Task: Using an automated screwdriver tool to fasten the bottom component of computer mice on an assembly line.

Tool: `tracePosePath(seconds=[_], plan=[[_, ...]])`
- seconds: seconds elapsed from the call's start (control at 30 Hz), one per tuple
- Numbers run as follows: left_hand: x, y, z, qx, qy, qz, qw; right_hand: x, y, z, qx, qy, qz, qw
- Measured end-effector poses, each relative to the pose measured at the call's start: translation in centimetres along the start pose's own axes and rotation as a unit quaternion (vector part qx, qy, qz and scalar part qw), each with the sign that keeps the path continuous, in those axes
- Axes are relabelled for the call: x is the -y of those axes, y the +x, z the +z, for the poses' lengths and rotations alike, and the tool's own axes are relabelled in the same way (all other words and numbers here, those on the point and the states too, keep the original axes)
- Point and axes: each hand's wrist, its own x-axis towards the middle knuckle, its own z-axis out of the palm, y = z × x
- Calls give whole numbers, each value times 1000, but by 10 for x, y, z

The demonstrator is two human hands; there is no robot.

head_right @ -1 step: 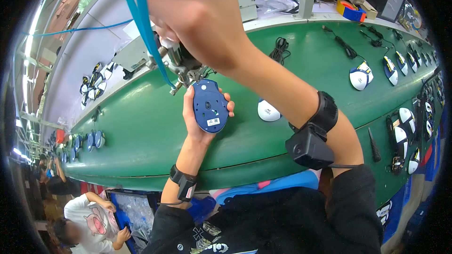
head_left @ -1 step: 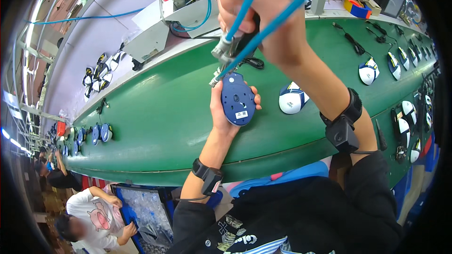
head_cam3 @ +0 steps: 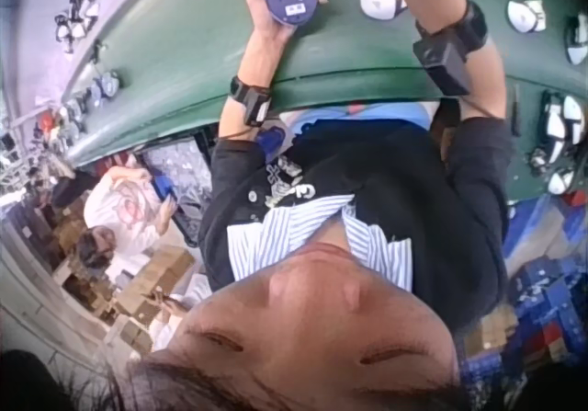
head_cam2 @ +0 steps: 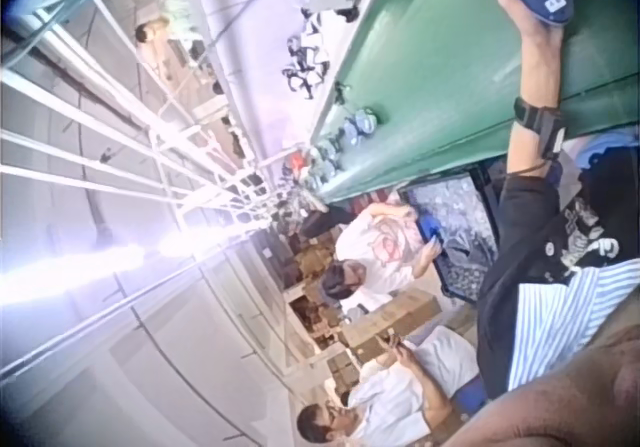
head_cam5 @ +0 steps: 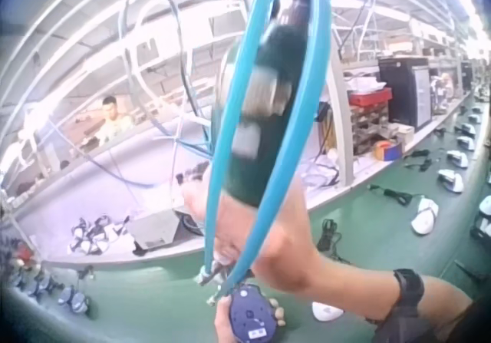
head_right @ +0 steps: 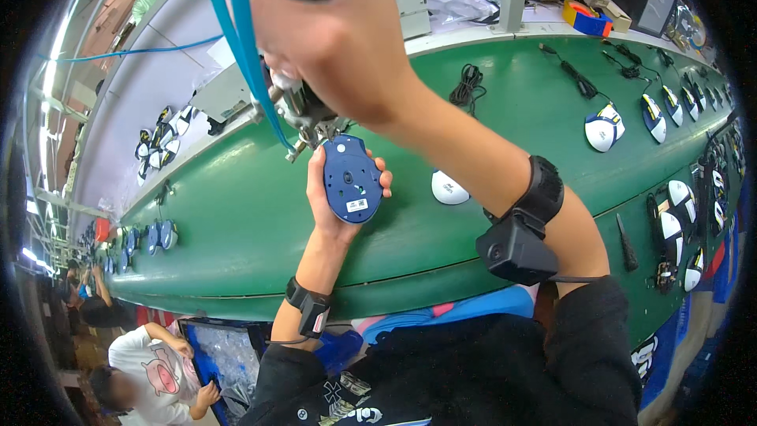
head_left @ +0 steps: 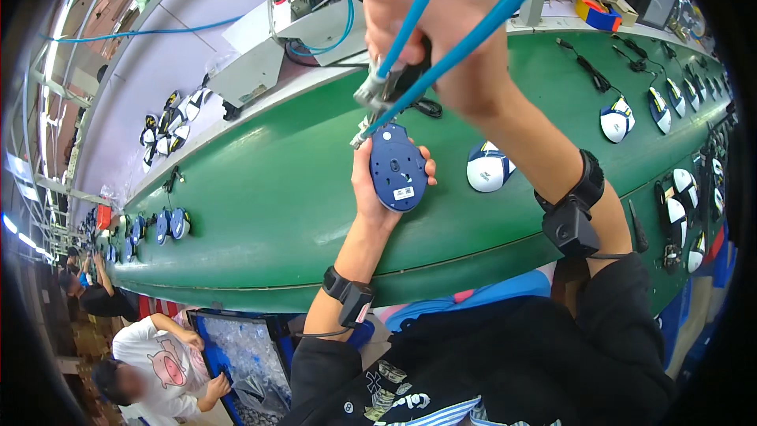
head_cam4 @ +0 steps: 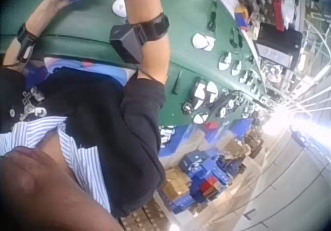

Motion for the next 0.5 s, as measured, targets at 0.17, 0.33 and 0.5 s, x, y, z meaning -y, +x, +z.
tracePosePath(seconds=[0.17,0.33,0.5], plan=[[-6,12,-20,4,31,22,999,23,12,7,-84,-11,1,996],[-5,11,-23,-59,-3,54,997,48,4,15,-21,0,-17,1000],[-2,7,-14,-91,19,45,995,18,-12,26,-113,-23,32,993]])
